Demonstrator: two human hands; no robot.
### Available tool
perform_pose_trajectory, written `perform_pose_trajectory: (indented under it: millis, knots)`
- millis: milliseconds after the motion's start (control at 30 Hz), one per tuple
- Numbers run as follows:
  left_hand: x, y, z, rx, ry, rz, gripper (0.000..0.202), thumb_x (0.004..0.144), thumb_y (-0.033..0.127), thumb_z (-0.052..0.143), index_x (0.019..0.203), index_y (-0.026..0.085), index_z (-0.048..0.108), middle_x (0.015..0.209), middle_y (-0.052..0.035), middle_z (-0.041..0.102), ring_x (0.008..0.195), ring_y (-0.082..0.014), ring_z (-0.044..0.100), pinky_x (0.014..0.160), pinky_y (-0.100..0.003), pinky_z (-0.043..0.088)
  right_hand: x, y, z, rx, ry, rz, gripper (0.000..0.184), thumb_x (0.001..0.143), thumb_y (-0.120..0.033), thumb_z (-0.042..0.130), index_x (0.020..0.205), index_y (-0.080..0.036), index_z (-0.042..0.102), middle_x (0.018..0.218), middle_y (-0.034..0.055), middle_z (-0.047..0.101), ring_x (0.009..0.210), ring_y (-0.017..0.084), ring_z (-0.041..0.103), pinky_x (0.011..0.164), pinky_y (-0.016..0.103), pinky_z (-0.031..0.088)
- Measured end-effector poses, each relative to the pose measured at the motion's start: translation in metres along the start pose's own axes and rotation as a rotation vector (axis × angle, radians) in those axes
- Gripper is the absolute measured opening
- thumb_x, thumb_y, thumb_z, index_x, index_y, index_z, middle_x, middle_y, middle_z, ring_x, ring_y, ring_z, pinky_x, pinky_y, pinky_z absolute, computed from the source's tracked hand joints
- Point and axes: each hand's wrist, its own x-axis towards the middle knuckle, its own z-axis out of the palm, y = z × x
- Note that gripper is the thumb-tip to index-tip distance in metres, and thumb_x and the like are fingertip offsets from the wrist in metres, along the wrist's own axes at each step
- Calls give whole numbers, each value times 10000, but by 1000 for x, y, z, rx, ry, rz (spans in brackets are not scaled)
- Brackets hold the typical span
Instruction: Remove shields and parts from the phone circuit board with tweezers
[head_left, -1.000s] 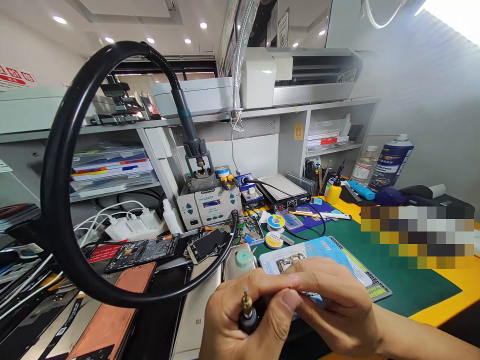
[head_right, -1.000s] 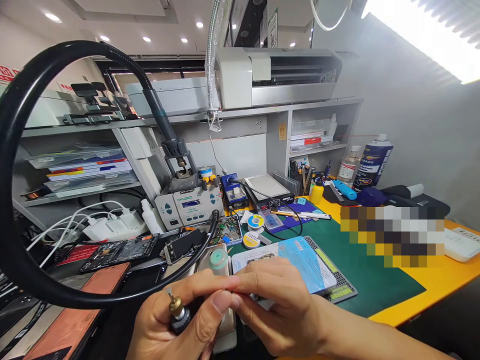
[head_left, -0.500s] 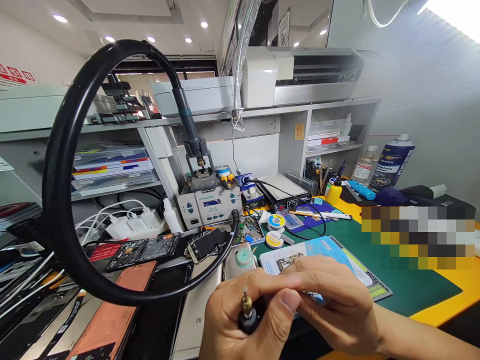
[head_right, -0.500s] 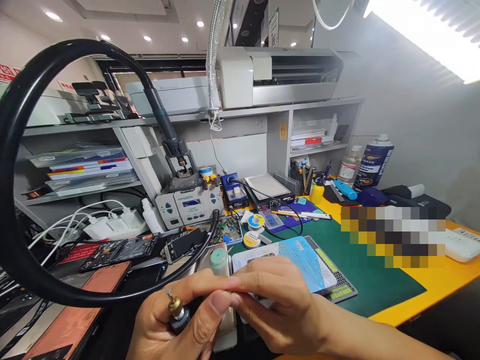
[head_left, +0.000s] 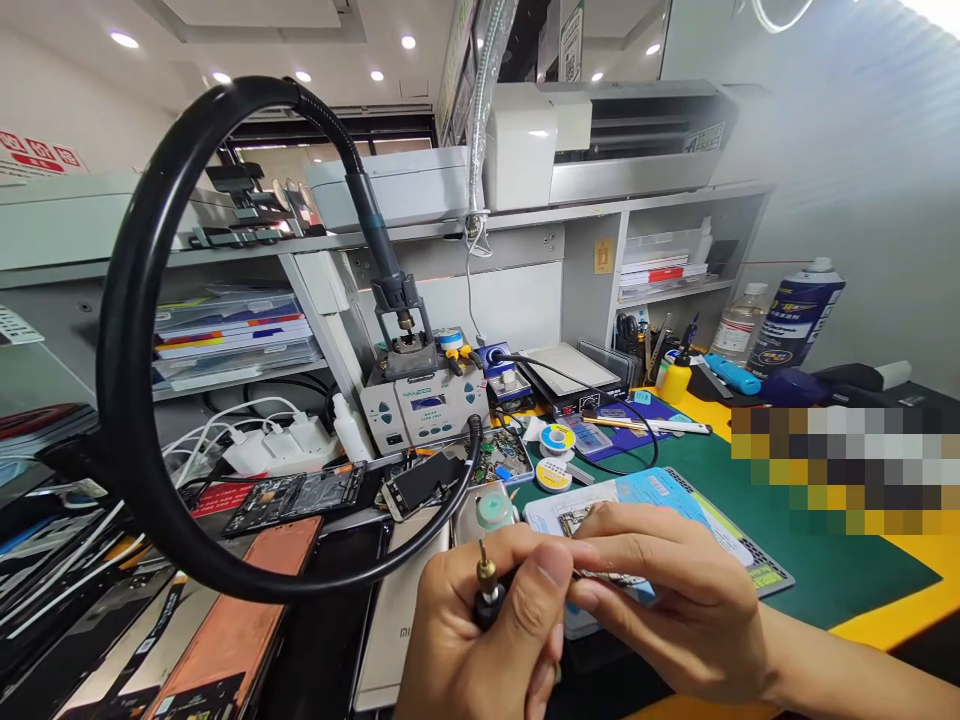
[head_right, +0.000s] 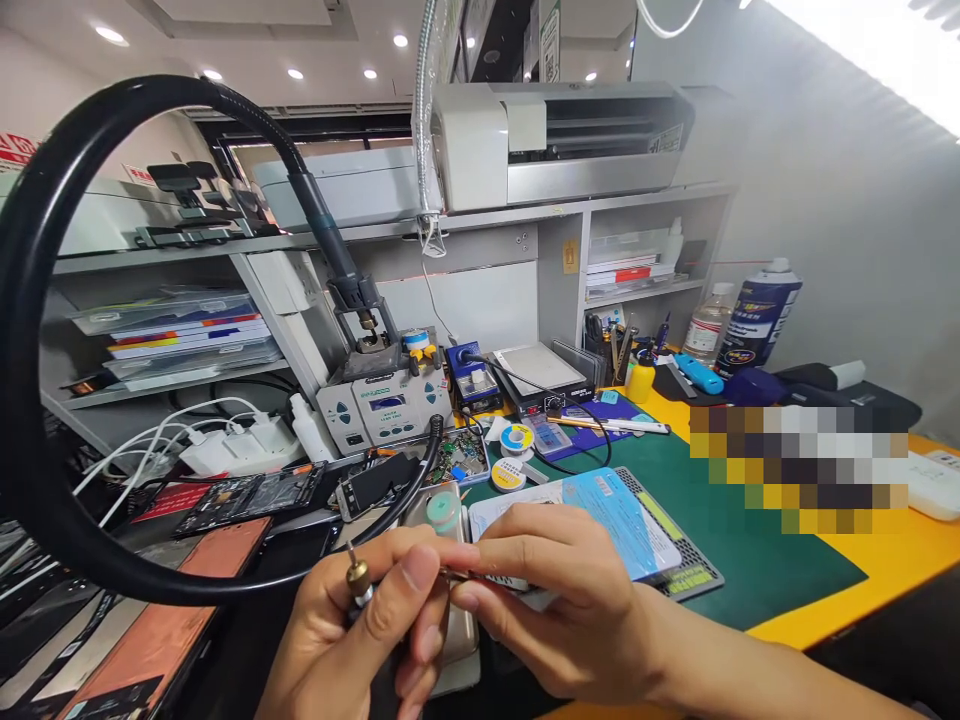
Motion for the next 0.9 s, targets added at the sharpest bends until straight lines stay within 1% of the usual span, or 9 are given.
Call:
perform_pose_trajectory:
  millis: [133,267,400,433,500,600,667,767,900]
  knots:
    - [4,3,-2,-100,-36,-54,756,733,877,964,973,161,914,616,50,540,439,-13,457,423,-141,382,2,-2,0,52,16,36,440,1107,-98,738,1526,-229,774,878,67,814,715,184,720,636,278,579]
    - [7,6,-3,-188,-75,-116,706,711,803,1024,981,161,902,624,66,527,461,-9,446,408,-121,422,5,-3,0,104,40,91,241,1139,-149,737,1348,-219,835,802,36,771,672,158,672,625,260,553]
    - [10,7,-4,-235,-92,-130,717,730,778,1028,1056,157,876,632,78,540,456,-12,455,400,-115,436,8,-7,-1,139,54,158,103,1153,-193,751,1187,-214,846,676,-6,715,642,156,650,660,274,571]
    - [10,7,-4,-239,-91,-128,723,741,777,1023,1077,157,867,634,79,550,450,-12,459,401,-118,442,9,-8,-1,143,56,174,93,1156,-214,755,1152,-210,848,655,-9,708,640,157,648,662,275,572]
    - [11,6,-5,-240,-86,-128,736,753,774,1018,1111,154,849,640,80,568,445,-13,462,400,-122,451,11,-11,-1,146,58,204,144,1167,-266,753,1090,-200,856,641,-11,698,618,144,634,634,259,555]
    - [13,6,-4,-233,-79,-136,760,752,767,1022,1135,142,822,640,85,571,447,-13,448,393,-125,446,13,-13,-3,145,58,250,246,1183,-330,737,1044,-179,872,658,-6,689,570,119,607,573,235,523]
    - [14,5,-3,-232,-69,-138,769,781,787,989,1152,140,802,644,86,572,448,-18,443,387,-133,442,13,-14,-3,142,55,277,275,1184,-349,736,1027,-171,875,678,0,694,558,113,604,559,234,520]
    - [14,5,-2,-224,-41,-127,755,827,794,949,1176,147,775,641,91,576,444,-25,448,390,-138,436,12,-13,-3,139,41,301,240,1163,-327,759,1010,-178,868,721,13,720,597,120,618,575,233,523]
    - [14,2,-3,-198,-14,-113,793,780,782,992,1193,147,758,627,95,573,446,-36,449,383,-145,423,8,-10,-2,135,29,331,152,1122,-269,784,1018,-184,856,768,35,745,666,151,646,617,256,541]
